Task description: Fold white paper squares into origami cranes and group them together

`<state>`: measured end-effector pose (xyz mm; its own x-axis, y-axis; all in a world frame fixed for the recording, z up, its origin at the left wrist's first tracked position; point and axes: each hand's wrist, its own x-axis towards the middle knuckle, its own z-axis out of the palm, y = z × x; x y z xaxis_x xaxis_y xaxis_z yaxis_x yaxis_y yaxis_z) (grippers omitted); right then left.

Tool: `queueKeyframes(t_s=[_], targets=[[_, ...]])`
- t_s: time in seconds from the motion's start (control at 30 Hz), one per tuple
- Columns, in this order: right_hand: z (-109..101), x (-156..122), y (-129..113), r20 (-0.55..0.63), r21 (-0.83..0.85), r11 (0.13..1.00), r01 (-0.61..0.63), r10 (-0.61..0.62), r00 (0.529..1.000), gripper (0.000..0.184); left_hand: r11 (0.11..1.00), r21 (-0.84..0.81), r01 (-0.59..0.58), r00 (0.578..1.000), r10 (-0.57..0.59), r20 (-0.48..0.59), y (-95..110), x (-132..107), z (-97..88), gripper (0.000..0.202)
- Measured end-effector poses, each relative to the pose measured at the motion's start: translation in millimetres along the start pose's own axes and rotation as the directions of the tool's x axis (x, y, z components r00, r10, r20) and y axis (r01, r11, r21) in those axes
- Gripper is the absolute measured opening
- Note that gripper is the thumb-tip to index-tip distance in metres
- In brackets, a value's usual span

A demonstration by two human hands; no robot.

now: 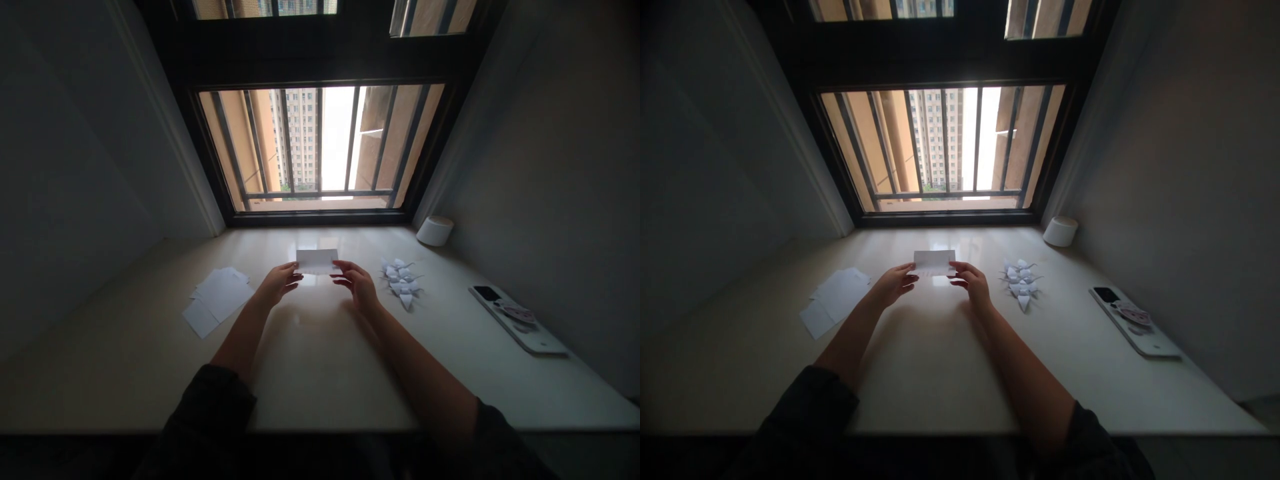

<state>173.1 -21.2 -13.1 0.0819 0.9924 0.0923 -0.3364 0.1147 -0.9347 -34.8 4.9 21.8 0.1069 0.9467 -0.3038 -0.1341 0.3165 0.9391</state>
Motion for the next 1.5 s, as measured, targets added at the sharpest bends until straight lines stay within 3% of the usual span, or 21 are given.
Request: queueKeyframes(t_s=[0.2, 0.33, 0.47, 0.6, 0.77, 1.0, 1.13, 1.27, 1.4, 1.5], targets=[[8.4, -3.9, -2.1, 0.038, -0.071, 0.992, 0.102, -0.099, 0.994, 0.034, 0.985, -0.165, 0.044, 0.997, -0.033, 0.065, 1.4, -2.4, -2.1, 0.019], [10.5, -5.7, -2.6, -0.043, -0.138, 0.982, 0.125, -0.132, 0.990, 0.026, 0.994, -0.092, 0.051, 0.997, -0.047, 0.054, -0.5, -0.3, -1.6, 0.023], [9.1, -4.3, -0.9, -0.115, -0.119, 0.987, 0.112, -0.125, 0.985, 0.030, 0.994, -0.049, -0.094, 0.993, 0.097, 0.066, -2.6, -2.3, 6.9, 0.056], [8.4, -2.7, 1.0, -0.158, -0.069, 0.994, 0.090, -0.100, 0.982, 0.031, 0.944, -0.023, -0.330, 0.942, 0.331, 0.053, -5.7, -10.3, 20.7, 0.074], [8.3, -1.8, 1.9, -0.182, -0.037, 0.996, 0.077, -0.082, 0.980, 0.031, 0.917, 0.032, -0.398, 0.917, 0.398, 0.021, -13.8, -11.3, 28.7, 0.042], [9.1, 0.3, 8.0, -0.196, 0.103, 0.995, 0.011, 0.009, 0.981, 0.033, 0.903, -0.203, -0.378, 0.926, 0.369, -0.083, -27.0, -7.1, 34.7, 0.032], [9.4, 1.6, 10.4, -0.254, 0.162, 0.987, 0.014, 0.028, 0.967, 0.033, 0.902, -0.186, -0.391, 0.921, 0.382, -0.080, -30.7, -8.3, 39.7, 0.032], [10.1, 2.4, 11.2, -0.292, 0.181, 0.983, 0.044, 0.011, 0.956, 0.039, 0.903, -0.178, -0.391, 0.920, 0.382, -0.082, -30.9, -11.6, 41.9, 0.041], [10.3, 1.9, 12.4, -0.335, 0.109, 0.989, 0.099, -0.057, 0.940, 0.045, 0.901, -0.145, -0.408, 0.913, 0.406, -0.040, -30.5, -13.5, 40.2, 0.072], [11.6, 0.9, 11.9, -0.309, 0.022, 0.991, 0.132, -0.118, 0.944, 0.044, 0.863, -0.015, -0.505, 0.862, 0.504, -0.057, -28.8, -13.3, 35.8, 0.076]])
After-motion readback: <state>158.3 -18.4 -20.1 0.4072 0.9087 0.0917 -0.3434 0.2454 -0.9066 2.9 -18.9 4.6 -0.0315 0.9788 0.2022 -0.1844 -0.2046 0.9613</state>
